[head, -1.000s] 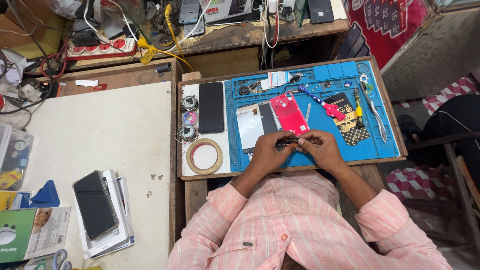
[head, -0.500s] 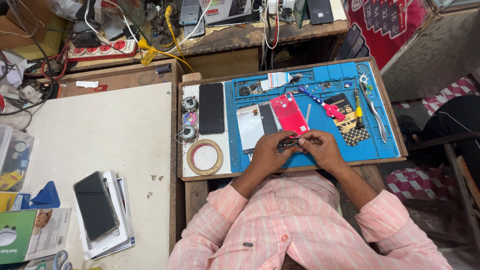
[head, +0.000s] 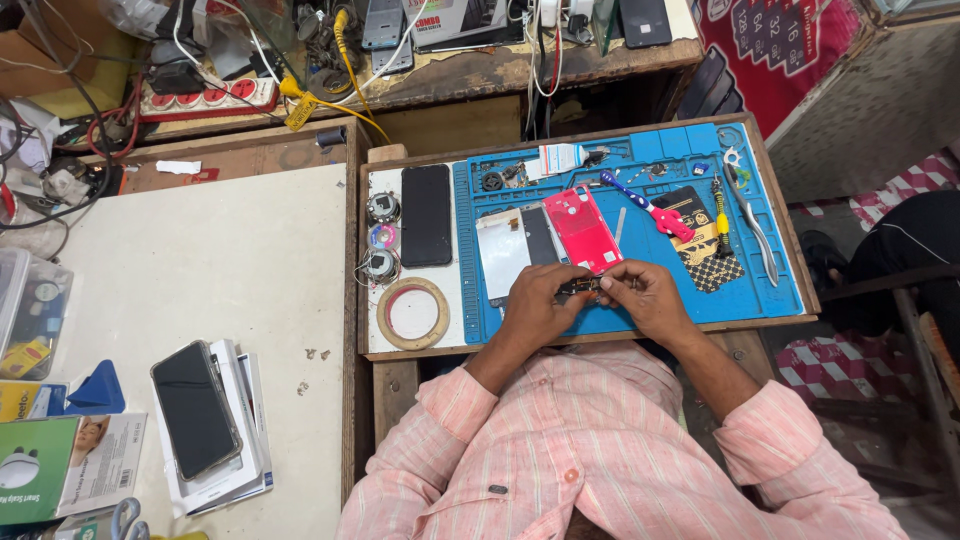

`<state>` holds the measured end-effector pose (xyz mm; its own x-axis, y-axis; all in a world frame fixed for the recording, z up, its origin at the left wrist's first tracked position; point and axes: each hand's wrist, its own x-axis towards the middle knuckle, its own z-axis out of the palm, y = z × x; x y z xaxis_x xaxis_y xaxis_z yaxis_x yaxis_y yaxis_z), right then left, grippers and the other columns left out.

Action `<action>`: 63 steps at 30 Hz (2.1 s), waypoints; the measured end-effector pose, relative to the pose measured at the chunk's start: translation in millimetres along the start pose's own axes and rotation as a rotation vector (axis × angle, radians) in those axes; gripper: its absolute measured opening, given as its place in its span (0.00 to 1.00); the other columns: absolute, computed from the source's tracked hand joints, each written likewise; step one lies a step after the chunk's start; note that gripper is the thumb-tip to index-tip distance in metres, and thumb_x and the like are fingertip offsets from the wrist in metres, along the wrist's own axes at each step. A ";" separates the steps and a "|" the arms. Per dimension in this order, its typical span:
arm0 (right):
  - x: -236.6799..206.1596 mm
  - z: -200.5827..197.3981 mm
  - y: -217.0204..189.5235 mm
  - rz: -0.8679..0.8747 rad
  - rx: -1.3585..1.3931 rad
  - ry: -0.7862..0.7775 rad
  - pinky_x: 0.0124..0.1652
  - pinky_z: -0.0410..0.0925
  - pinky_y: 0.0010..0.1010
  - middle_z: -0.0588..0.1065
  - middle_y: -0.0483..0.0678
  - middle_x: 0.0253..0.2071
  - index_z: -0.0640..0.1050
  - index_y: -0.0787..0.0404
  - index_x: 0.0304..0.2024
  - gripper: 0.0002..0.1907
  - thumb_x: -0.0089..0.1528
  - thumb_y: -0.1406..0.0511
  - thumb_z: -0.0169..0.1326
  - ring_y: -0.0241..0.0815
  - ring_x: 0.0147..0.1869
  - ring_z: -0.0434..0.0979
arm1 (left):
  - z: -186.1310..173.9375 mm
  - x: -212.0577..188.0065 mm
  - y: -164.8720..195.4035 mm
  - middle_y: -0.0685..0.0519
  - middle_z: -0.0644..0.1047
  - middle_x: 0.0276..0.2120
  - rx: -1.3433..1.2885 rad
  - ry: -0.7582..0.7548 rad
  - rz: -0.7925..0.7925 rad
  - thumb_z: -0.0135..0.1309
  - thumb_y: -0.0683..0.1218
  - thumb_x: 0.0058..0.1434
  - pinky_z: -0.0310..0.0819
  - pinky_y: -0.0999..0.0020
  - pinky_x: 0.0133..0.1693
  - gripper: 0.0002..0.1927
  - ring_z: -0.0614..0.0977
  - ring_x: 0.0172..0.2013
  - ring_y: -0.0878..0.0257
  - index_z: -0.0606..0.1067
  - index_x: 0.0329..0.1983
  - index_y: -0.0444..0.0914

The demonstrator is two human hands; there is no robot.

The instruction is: The person tears off a strip of tape and applies it to a disassembled smartphone on a repair mat, then pries at the phone's frame and screen assembly with a small tool. They lift the screen away, work on the phone body, and briefly operate another smartphone on the desk before returning to the phone frame.

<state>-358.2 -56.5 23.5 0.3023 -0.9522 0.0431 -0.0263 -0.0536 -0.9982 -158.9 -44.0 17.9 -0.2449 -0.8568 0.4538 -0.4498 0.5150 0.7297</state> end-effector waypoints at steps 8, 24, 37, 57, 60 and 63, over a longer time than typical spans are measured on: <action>-1.4 1.7 0.9 0.005 -0.004 -0.002 0.36 0.72 0.24 0.79 0.47 0.31 0.80 0.67 0.41 0.08 0.67 0.66 0.57 0.32 0.35 0.78 | 0.6 -1.2 0.3 0.50 0.83 0.36 -0.007 0.007 0.003 0.66 0.45 0.54 0.73 0.59 0.44 0.12 0.85 0.39 0.52 0.81 0.41 0.38; -1.5 -0.2 -2.4 -0.023 0.014 -0.022 0.37 0.73 0.25 0.80 0.47 0.34 0.80 0.66 0.44 0.09 0.67 0.65 0.55 0.33 0.37 0.80 | -5.7 3.2 6.4 0.45 0.85 0.35 -0.149 0.027 -0.141 0.65 0.47 0.59 0.80 0.67 0.38 0.11 0.88 0.35 0.57 0.83 0.40 0.36; -3.8 1.9 0.4 -0.052 0.000 -0.021 0.40 0.74 0.25 0.79 0.47 0.35 0.79 0.68 0.41 0.06 0.66 0.69 0.58 0.32 0.38 0.79 | -0.6 2.7 7.3 0.49 0.84 0.29 -0.174 -0.032 -0.238 0.63 0.46 0.58 0.73 0.69 0.27 0.07 0.83 0.24 0.62 0.83 0.35 0.37; -1.2 1.4 3.0 -0.027 0.007 0.022 0.39 0.74 0.24 0.81 0.49 0.36 0.80 0.69 0.45 0.07 0.66 0.72 0.55 0.33 0.38 0.81 | 0.2 1.6 -1.5 0.47 0.83 0.30 -0.224 0.003 -0.199 0.62 0.42 0.59 0.76 0.69 0.31 0.06 0.85 0.28 0.60 0.81 0.36 0.35; -0.5 1.9 4.9 -0.044 -0.031 0.021 0.39 0.75 0.24 0.81 0.49 0.36 0.79 0.70 0.43 0.06 0.65 0.73 0.55 0.33 0.38 0.81 | 0.8 2.1 -2.3 0.47 0.83 0.30 -0.200 0.015 -0.141 0.63 0.43 0.58 0.76 0.67 0.31 0.06 0.85 0.28 0.58 0.81 0.35 0.36; -0.6 2.7 5.3 -0.077 -0.088 0.034 0.38 0.74 0.24 0.80 0.49 0.35 0.79 0.70 0.42 0.05 0.65 0.74 0.56 0.33 0.37 0.81 | 1.3 3.2 -2.5 0.48 0.83 0.31 -0.212 0.039 -0.064 0.63 0.44 0.59 0.78 0.66 0.35 0.05 0.85 0.30 0.57 0.81 0.34 0.37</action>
<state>-355.9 -55.4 18.0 0.2740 -0.9540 0.1220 -0.0879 -0.1511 -0.9846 -159.7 -48.1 16.9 -0.1866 -0.8886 0.4190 -0.2719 0.4566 0.8471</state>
